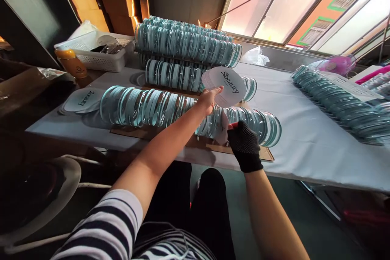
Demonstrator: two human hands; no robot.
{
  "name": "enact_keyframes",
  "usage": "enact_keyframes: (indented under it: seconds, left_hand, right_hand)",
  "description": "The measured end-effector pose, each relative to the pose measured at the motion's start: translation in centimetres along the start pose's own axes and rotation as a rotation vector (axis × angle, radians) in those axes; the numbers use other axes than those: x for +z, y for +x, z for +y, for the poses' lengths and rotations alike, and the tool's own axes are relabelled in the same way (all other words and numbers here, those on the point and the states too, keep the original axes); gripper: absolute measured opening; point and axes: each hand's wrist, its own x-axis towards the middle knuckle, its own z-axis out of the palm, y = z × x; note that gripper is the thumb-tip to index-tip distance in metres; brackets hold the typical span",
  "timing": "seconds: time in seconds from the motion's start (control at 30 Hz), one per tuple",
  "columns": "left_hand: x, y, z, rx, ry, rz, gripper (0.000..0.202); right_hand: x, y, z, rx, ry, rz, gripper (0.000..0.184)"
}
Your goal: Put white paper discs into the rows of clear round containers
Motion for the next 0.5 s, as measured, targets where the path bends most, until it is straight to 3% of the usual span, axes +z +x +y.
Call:
enact_keyframes:
  seconds: [0.13, 0.27, 0.37, 0.43, 0.5]
  left_hand:
    - [-0.3, 0.0, 0.0, 0.003, 0.019, -0.012, 0.032]
    - [-0.2, -0.3, 0.0, 0.019, 0.03, -0.011, 0.028]
    - [0.1, -0.6, 0.1, 0.046, 0.062, 0.015, 0.021]
    - [0.2, -0.7, 0.0, 0.059, 0.096, 0.03, 0.018]
    - [0.2, -0.7, -0.2, 0.077, 0.124, 0.015, 0.017]
  right_hand:
    - [1.5, 0.7, -0.9, 0.052, -0.062, -0.144, 0.018]
    - [1.6, -0.1, -0.9, 0.04, -0.113, -0.149, 0.021]
    - [1.6, -0.8, -0.3, 0.131, 0.296, -0.333, 0.022]
    - [2.0, -1.2, 0.1, 0.204, 0.664, -0.509, 0.039]
    - [2.4, -1.3, 0.3, 0.251, 1.001, -0.59, 0.051]
